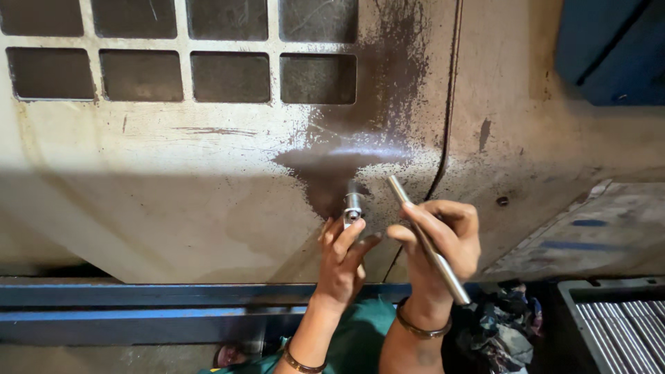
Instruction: The person sits on the floor and repeatedly wipes cylindrical metal rods with a cloth, then inserts them into a slot on a large machine. The person opens and closes the machine door during the process.
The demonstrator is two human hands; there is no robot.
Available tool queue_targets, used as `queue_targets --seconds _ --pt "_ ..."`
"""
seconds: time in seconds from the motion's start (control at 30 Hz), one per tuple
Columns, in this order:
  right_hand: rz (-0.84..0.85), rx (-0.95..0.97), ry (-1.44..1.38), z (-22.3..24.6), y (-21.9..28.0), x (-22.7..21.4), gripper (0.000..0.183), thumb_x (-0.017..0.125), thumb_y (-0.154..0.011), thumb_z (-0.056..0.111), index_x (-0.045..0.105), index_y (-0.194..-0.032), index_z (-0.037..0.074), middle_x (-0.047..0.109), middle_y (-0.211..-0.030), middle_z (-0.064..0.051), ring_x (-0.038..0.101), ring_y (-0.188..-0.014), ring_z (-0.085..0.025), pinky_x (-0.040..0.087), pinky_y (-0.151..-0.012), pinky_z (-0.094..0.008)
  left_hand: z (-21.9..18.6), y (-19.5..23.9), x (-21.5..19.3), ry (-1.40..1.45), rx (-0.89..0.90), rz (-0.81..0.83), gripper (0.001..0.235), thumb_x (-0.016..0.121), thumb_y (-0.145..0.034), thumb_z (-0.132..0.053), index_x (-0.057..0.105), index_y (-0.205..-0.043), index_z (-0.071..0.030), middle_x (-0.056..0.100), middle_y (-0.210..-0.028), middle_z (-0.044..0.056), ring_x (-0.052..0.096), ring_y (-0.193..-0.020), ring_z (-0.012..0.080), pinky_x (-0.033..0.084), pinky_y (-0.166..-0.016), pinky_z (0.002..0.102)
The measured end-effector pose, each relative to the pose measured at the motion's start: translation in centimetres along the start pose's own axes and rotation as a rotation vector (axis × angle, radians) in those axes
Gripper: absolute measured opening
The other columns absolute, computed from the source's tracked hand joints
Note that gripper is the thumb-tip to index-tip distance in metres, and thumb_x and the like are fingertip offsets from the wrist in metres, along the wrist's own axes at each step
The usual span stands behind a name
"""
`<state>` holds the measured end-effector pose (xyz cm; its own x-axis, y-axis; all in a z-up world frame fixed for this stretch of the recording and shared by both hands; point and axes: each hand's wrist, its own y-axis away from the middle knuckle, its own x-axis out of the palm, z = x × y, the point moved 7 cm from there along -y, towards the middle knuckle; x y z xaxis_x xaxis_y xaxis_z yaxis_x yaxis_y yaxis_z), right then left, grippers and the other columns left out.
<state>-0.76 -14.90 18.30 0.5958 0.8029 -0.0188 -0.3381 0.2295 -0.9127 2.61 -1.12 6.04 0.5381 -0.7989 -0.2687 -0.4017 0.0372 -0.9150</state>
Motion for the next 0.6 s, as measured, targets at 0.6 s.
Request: queue_targets --seconds 0.6 --pt "-0.047 0.235 -0.378 -2.0 1.4 1.6 0.049 0.089 -0.085 0.029 0.057 -0.110 0.001 0.064 -0.095 -0.006 0.060 -0.080 -0.010 0.049 -0.071 -0.022 0.0 0.4 -0.1 0.012 0.033 0.013 0.039 0.066 -0.084 0.005 0.072 -0.117 -0.016 0.048 -0.145 0.004 0.050 -0.134 0.0329 0.035 -0.118 0.057"
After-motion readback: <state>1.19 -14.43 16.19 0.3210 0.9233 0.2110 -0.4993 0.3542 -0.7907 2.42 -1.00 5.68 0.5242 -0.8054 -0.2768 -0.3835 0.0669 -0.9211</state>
